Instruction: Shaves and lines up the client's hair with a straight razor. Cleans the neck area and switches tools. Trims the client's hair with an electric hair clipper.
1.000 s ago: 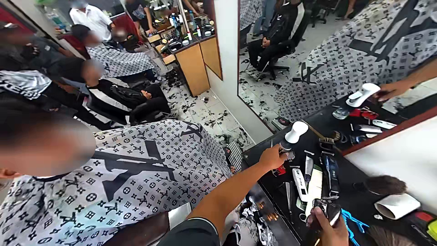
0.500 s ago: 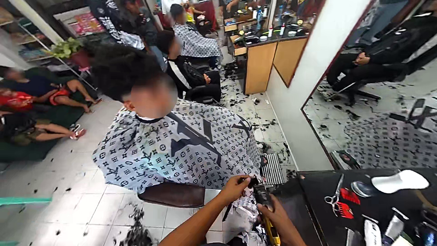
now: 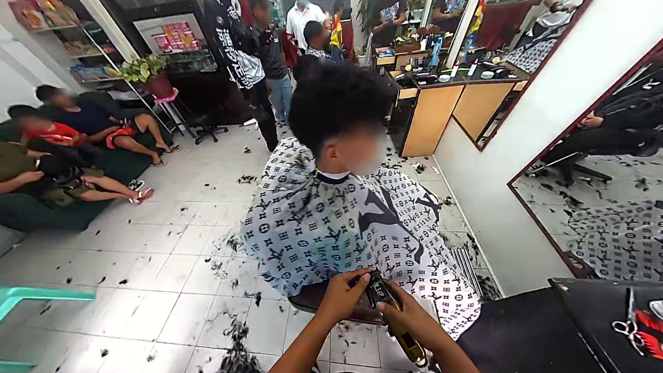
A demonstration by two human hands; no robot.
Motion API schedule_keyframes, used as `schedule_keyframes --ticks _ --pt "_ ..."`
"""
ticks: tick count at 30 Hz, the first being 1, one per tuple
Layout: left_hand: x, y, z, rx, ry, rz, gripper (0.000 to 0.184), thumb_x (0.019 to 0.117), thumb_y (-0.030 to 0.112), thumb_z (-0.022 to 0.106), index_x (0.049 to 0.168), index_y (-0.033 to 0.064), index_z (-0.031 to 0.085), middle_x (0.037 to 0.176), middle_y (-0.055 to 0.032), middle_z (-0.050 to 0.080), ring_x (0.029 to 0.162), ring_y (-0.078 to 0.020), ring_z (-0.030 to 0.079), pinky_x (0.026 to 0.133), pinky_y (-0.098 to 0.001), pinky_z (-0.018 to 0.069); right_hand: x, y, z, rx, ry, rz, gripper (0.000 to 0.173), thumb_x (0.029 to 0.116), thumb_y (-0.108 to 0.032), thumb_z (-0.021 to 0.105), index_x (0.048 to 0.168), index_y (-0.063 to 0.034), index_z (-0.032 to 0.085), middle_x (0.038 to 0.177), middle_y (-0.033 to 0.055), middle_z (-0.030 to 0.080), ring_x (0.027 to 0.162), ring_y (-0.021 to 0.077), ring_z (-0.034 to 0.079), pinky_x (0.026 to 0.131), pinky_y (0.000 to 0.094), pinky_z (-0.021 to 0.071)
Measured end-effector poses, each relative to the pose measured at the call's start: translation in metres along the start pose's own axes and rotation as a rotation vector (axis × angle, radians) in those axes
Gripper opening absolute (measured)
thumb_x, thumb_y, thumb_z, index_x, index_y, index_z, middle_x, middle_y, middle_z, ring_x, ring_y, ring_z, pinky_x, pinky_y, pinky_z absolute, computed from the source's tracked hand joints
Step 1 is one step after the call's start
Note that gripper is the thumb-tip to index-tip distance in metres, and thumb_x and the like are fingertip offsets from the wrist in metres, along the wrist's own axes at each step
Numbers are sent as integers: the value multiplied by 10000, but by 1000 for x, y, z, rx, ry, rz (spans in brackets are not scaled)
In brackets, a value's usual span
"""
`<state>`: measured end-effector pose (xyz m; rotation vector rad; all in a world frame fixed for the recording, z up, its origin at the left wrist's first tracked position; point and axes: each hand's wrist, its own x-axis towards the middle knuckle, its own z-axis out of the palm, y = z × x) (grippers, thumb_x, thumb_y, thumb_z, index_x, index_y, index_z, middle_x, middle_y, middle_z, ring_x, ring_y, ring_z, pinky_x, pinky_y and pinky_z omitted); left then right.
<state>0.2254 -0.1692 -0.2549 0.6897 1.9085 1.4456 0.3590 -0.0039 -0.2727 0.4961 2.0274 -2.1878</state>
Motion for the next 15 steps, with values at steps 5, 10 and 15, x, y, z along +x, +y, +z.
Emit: schedule_keyframes --ticks 5,10,15 --pt "-21 0 -75 -114 -114 -3 343 1052 279 588 1324 90 676 947 -1 720 622 -23 572 584 -216 501 20 -18 71 109 32 22 742 854 -504 743 1395 -59 495 975 88 695 700 188 689 623 366 615" --pt "-16 16 -99 -253 -158 83 594 927 171 743 1454 3 525 1287 -88 679 902 -80 700 783 -273 604 33 -51 103 512 89 36 631 903 -538 638 1317 -97 458 835 78 689 606 189 683 510 346 599" --pt "8 35 -117 -202 -128 148 721 874 168 782 1484 -44 461 1280 -89 668 662 -5 596 586 -191 527 57 -76 102 677 34 -155 735 844 -410 806 1388 -122 403 933 61 709 680 175 704 558 334 613"
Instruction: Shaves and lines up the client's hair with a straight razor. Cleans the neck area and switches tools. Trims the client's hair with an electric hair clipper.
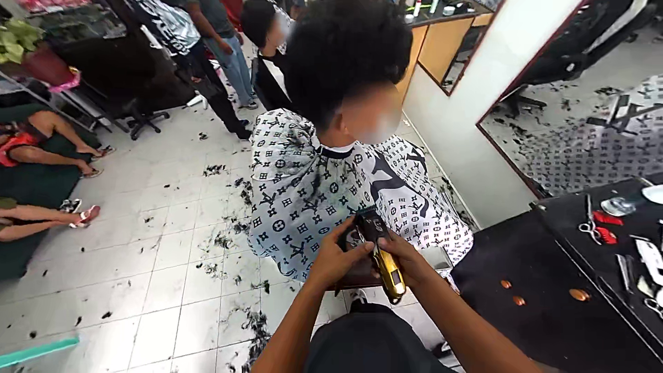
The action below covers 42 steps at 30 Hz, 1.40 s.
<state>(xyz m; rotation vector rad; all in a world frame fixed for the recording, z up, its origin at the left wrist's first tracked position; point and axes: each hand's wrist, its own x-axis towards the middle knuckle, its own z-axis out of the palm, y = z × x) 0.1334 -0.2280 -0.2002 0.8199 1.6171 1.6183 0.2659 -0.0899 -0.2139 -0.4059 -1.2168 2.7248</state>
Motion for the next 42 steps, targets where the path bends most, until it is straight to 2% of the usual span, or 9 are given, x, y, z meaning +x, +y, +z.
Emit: schedule_keyframes --ticks 3,6,11,14,17,22,28,34,42 --pt "14 13 -15 32 6 42 730 855 191 802 1467 -45 481 1261 -72 677 643 16 565 573 -169 503 20 -7 10 29 -18 -83 847 796 -305 858 1433 -105 337 1027 46 702 754 180 719 624 358 635" --pt "26 30 -34 77 3 90 684 852 222 820 1429 -11 535 1244 -39 685 608 49 536 548 -140 481 44 -17 13 -47 -123 -150 754 840 -356 831 1401 -109 392 1112 48 691 822 180 721 669 357 638" --pt "56 70 -78 353 -65 195 528 911 309 762 1379 106 629 1035 47 726 572 41 532 530 -155 479 70 -45 35 -241 -76 -170 630 920 -462 712 1369 -103 454 1024 71 704 794 189 729 653 330 640" --pt "94 101 -120 507 -59 476 415 969 300 696 1323 88 654 1297 -8 684 629 40 522 544 -173 444 88 -51 49 -414 29 -188 612 935 -437 675 1380 -80 454 1047 84 702 764 181 719 642 317 631" --pt "147 132 -157 481 36 721 446 977 287 695 1327 19 631 1311 -74 660 679 31 547 572 -168 453 109 -49 64 -473 160 -214 508 959 -325 661 1356 -68 476 994 92 694 738 190 715 639 341 635" --pt "223 153 -198 543 71 868 542 995 387 659 1392 24 597 1286 -143 613 876 -73 595 708 -214 489 140 -50 93 -588 357 -285 478 975 -243 658 1361 -13 494 983 130 693 742 221 716 637 383 637" --pt "280 103 -232 839 122 570 486 1077 375 460 1379 31 622 1349 -294 567 1245 -397 568 1061 -522 449 159 -67 107 -642 517 -335 522 975 -234 689 1388 -2 469 1084 160 665 818 246 724 702 413 648" --pt "290 41 -249 1028 33 249 391 1015 153 514 1365 21 626 1443 -323 496 1251 -522 551 992 -706 449 163 -75 107 -621 522 -294 471 992 -222 668 1364 -2 481 1043 146 669 810 236 725 704 400 647" --pt "288 27 -246 1054 103 251 356 992 154 541 1315 82 669 1385 -256 569 1217 -463 591 950 -679 473 164 -80 105 -567 461 -345 440 986 -191 658 1347 -11 481 1054 129 671 830 237 729 702 396 652"
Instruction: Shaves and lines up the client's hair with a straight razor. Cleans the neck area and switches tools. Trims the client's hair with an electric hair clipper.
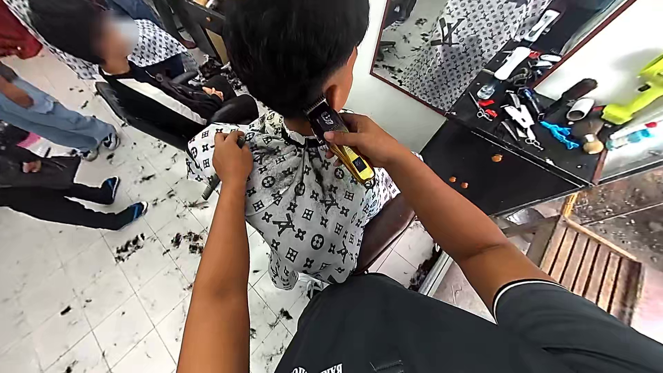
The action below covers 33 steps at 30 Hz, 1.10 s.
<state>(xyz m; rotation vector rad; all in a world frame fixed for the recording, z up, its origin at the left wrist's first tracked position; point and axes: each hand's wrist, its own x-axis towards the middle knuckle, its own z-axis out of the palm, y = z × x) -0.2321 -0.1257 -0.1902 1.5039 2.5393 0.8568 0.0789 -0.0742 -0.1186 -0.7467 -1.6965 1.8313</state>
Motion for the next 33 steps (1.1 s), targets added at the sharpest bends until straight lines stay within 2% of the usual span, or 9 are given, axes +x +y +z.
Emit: schedule_keyframes --ticks 3,7,11,16,20,24,29,33 --pt "0 -1 0 2 -6 -1 349 1000 180 532 1304 97 680 1378 -249 583 1229 -473 583 957 -696 457 0 0 -4 63 -26 16 377 999 -202 628 1303 -20 502 996 112 691 804 224 734 687 383 651" --pt "0 0 0 20 -20 -7 351 1006 188 512 1299 98 682 1354 -238 609 1228 -463 591 966 -696 448 4 -2 -2 65 -32 -64 402 979 -183 641 1310 -20 479 995 111 681 788 217 730 677 368 650" --pt "2 0 0 39 -27 -23 350 1007 192 511 1304 112 678 1325 -219 632 1217 -437 606 964 -688 451 2 -2 -5 102 -44 36 375 1002 -213 625 1302 -23 503 991 125 693 803 231 735 688 386 650" --pt "1 -1 2 49 -30 -18 350 1006 188 505 1302 111 678 1300 -213 647 1209 -430 611 960 -685 452 4 -4 -3 114 -39 -73 375 993 -186 619 1301 -16 488 991 122 689 799 224 733 687 373 650" --pt "3 -2 3 55 -25 -18 347 1000 186 511 1295 115 680 1283 -201 657 1201 -418 618 955 -678 458 2 -3 -7 153 -42 29 350 1018 -227 592 1289 -20 515 1005 131 699 813 235 737 701 391 651" --pt "1 -1 4 62 -31 -25 345 1000 185 510 1291 117 683 1286 -196 658 1203 -410 620 956 -673 458 5 -4 -4 151 -43 -101 371 993 -210 613 1287 -17 494 974 119 694 793 225 733 688 375 650" --pt "2 -1 3 64 -33 -31 343 1010 197 505 1295 124 682 1294 -189 659 1212 -409 616 961 -674 458 4 -3 -8 197 -53 3 340 1028 -238 571 1284 -21 518 987 138 708 807 239 740 690 379 650" --pt "0 1 1 59 -41 -17 345 1017 191 502 1301 99 676 1290 -221 651 1217 -436 607 968 -688 445 6 -6 -4 211 -49 -119 340 1004 -213 593 1265 -20 492 965 121 696 791 226 734 685 372 648"
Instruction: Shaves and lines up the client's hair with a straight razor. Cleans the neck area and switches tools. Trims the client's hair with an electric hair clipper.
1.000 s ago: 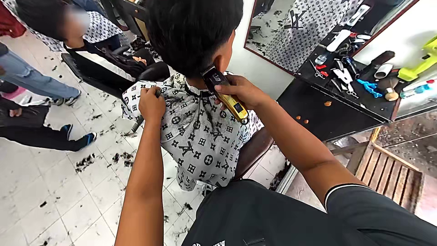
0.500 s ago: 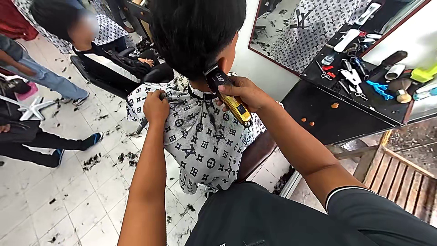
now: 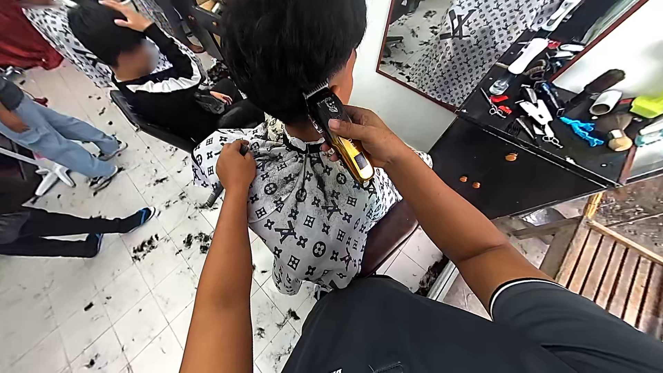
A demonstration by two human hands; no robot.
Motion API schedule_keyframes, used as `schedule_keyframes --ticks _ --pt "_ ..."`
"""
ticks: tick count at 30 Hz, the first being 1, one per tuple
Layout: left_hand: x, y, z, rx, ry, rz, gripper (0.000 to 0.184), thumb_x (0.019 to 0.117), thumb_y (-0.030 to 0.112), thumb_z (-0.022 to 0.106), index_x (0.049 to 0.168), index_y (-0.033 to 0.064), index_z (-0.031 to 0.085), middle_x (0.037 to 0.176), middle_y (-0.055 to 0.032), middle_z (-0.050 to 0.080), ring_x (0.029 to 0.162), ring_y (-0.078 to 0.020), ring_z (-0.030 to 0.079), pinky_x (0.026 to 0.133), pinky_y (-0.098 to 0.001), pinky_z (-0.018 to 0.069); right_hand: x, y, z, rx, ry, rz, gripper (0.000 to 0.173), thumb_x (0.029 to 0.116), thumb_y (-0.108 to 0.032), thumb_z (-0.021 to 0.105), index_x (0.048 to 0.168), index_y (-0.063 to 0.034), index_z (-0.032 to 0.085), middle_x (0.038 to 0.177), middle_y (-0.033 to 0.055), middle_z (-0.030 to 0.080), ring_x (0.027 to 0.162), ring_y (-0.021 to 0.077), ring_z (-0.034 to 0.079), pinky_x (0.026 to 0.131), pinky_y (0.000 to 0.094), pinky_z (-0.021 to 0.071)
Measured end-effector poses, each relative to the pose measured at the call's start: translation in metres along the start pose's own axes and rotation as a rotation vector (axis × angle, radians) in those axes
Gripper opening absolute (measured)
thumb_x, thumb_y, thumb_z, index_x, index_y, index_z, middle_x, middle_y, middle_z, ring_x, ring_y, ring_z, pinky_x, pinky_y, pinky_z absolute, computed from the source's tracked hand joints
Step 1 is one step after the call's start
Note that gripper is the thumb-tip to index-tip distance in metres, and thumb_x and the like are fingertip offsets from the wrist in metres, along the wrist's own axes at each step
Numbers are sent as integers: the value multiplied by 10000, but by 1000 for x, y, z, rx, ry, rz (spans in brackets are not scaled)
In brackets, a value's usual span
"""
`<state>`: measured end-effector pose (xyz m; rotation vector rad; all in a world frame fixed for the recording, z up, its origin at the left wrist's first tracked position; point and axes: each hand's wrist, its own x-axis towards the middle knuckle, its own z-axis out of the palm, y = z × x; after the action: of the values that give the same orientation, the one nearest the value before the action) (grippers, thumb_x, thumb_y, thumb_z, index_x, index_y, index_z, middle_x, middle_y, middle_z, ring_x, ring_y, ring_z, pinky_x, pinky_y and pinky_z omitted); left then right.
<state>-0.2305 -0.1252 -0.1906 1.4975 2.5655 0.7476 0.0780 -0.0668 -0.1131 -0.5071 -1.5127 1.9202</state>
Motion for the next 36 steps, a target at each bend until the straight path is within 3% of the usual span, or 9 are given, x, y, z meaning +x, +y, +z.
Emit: schedule_keyframes --ticks 4,8,12,15,18,22,29,33,36 --pt "3 -2 1 12 6 -1 345 1019 195 498 1302 111 678 1282 -205 661 1213 -423 614 965 -683 453 -2 2 -6 15 -17 127 324 1048 -248 531 1280 -21 521 1023 137 704 825 230 732 701 375 642" --pt "1 -1 1 10 1 -4 343 1014 186 502 1299 111 678 1279 -208 659 1209 -421 615 962 -681 450 0 1 -4 40 -26 -7 325 1009 -246 568 1246 -34 502 975 118 706 803 221 738 691 360 647" --pt "2 -2 1 13 2 -10 337 1014 186 507 1294 118 683 1282 -202 660 1214 -417 614 967 -680 453 -1 4 -7 55 -33 78 308 1041 -251 528 1252 -26 534 1015 139 716 795 221 736 665 351 640" --pt "2 -1 3 12 5 -8 342 1011 189 506 1295 121 682 1283 -205 659 1208 -419 617 961 -679 453 2 2 -9 92 -35 0 330 1020 -252 548 1263 -33 503 1015 143 711 807 228 738 672 359 643" --pt "1 -1 2 13 2 -12 345 1013 188 503 1303 119 678 1290 -202 658 1216 -416 614 968 -679 451 -2 0 -6 -83 -35 -38 434 973 -248 623 1316 -33 468 996 109 687 785 211 719 665 364 639" --pt "2 -1 2 16 1 -11 345 1009 189 500 1293 111 679 1282 -204 659 1212 -414 615 962 -680 450 -10 18 -4 -327 78 127 499 943 -182 731 1344 5 501 1034 148 674 802 232 725 697 391 648" --pt "1 -1 -1 -1 -4 -5 347 1010 194 499 1299 119 676 1303 -204 650 1228 -417 605 973 -680 442 -5 20 0 -421 147 69 586 905 -194 770 1380 -6 484 1134 161 656 887 237 722 762 411 648" --pt "-2 0 -3 -21 -14 1 359 1007 177 496 1311 95 669 1300 -231 642 1237 -436 594 983 -682 435 -5 17 5 -591 141 -33 653 896 -234 778 1420 -8 462 1188 137 651 966 165 690 846 343 602" --pt "-1 0 -3 -15 -8 -6 354 1005 179 496 1304 109 672 1296 -211 650 1234 -420 600 981 -678 439 -6 18 0 -539 153 40 595 903 -234 781 1376 -7 499 1137 154 658 884 211 716 774 389 640"
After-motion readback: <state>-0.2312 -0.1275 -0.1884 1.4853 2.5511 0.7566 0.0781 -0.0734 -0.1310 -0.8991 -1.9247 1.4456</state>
